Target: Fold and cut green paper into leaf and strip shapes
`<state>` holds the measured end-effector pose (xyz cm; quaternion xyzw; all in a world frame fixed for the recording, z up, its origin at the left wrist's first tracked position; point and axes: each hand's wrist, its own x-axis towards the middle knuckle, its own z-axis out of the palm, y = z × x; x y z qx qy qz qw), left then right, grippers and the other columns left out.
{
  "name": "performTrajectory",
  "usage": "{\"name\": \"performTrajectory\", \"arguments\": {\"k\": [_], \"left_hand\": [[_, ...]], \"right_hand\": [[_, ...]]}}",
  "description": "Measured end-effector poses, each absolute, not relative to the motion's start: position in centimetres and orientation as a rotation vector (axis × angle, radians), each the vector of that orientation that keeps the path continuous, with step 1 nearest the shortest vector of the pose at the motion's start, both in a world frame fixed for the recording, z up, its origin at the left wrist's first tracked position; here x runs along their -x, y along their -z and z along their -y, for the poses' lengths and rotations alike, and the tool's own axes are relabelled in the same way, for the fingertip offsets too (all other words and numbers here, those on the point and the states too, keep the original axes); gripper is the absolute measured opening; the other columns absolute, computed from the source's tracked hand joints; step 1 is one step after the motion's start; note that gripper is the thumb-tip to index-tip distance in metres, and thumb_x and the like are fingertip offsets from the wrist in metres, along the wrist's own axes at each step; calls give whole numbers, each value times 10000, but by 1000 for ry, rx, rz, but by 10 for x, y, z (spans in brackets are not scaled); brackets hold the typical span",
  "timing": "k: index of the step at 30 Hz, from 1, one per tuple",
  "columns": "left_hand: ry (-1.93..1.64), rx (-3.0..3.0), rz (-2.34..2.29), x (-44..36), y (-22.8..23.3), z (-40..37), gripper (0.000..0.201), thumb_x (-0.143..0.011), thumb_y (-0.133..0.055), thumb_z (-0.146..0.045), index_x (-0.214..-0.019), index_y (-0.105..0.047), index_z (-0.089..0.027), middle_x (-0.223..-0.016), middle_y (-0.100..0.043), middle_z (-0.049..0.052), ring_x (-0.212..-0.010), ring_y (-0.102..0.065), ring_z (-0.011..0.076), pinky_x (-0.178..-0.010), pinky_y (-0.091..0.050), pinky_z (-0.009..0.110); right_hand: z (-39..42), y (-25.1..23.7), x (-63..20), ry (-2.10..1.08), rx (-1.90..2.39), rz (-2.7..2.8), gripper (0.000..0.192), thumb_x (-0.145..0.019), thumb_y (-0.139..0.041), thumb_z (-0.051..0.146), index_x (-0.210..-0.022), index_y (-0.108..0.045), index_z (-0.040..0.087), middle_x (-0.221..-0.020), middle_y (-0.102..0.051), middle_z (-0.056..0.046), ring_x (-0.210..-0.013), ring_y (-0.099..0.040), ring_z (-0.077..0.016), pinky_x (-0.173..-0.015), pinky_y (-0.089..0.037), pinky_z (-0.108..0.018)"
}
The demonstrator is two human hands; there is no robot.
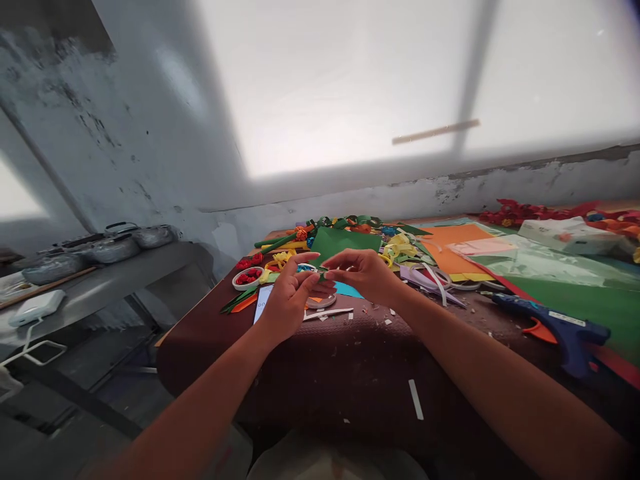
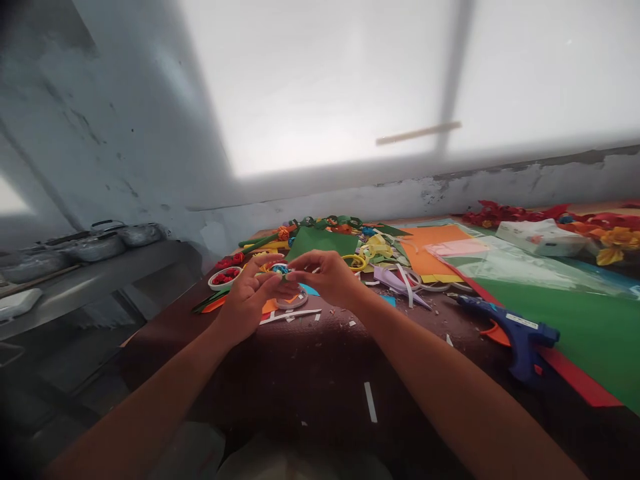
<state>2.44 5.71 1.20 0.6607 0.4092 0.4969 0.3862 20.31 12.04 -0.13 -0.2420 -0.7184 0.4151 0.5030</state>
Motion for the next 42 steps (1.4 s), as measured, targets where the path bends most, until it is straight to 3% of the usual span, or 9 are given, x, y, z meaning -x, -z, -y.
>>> {"name": "performTrajectory", "arguments": {"k": [3, 7, 8, 12, 16, 19, 22, 29, 42], "left_hand": [[-1132, -2033, -1234, -14, -13, -53, 355, -1006, -451, -370, -1293, -561, -190, -797, -695, 24, -766, -686, 180, -753, -555, 309], [-872, -2520, -1568, 24, -23, -52, 296, -989, -404, -302, -1131, -642, -200, -1075, -714, 87, -1010, -668, 240, -934, -497, 369], [-897, -2495, -1722, 37, -27, -53, 313, -995, -376, -320, -1126, -632, -197, -1114, -708, 94, -1005, -666, 245, -933, -491, 372], [-934, -2144, -2247, 93, -39, -64, 360, -973, -336, -371, -1114, -618, -200, -960, -718, 74, -898, -667, 253, -814, -487, 340], [-942, -1965, -2420, 144, -26, -76, 315, -867, -401, -303, -927, -678, -164, -936, -733, 124, -916, -671, 292, -800, -472, 354], [-912, -1859, -2427, 168, -8, -79, 312, -801, -454, -333, -823, -713, -160, -851, -753, 123, -830, -688, 295, -732, -484, 349], [-905, -1850, -2314, 177, 4, -79, 352, -777, -485, -400, -792, -755, -174, -897, -785, 95, -874, -703, 288, -767, -504, 337], [-1039, -1774, -2067, 182, 12, -77, 493, -788, -474, -549, -837, -801, -183, -926, -807, 82, -932, -721, 284, -869, -539, 360], [-1132, -1678, -2003, 180, 5, -73, 601, -723, -612, -720, -967, -764, -193, -978, -801, 90, -1004, -711, 314, -893, -525, 367]], "right_hand": [[-118, 2, -202, -1020, 582, 1760, 279, -758, -799, 449, -797, -772, 174, -794, -745, -52, -730, -631, -182, -683, -484, -304], [-115, 4, -201, -959, 689, 1799, 282, -767, -771, 443, -747, -757, 162, -652, -657, -11, -604, -516, -135, -565, -380, -272], [-115, 4, -201, -962, 709, 1812, 300, -780, -755, 456, -742, -751, 158, -624, -623, 0, -580, -477, -124, -544, -350, -268], [-114, 4, -200, -942, 746, 1881, 369, -817, -701, 512, -756, -736, 150, -590, -536, 23, -552, -382, -105, -519, -284, -265], [-115, 7, -200, -873, 780, 1952, 377, -858, -654, 526, -843, -757, 164, -652, -597, 7, -585, -422, -118, -543, -305, -267], [-118, 11, -200, -840, 817, 2000, 379, -871, -638, 536, -864, -763, 178, -706, -646, -10, -631, -479, -136, -570, -343, -264], [-120, 14, -201, -820, 855, 2022, 405, -867, -633, 562, -877, -765, 180, -735, -670, -23, -658, -518, -152, -587, -369, -267], [-122, 13, -208, -790, 906, 2037, 432, -875, -610, 582, -886, -758, 177, -669, -624, -16, -579, -456, -138, -533, -318, -276], [-124, 0, -214, -405, 935, 1595, 366, -871, -654, 515, -806, -749, 168, -672, -700, -36, -585, -583, -159, -567, -439, -280]]}}
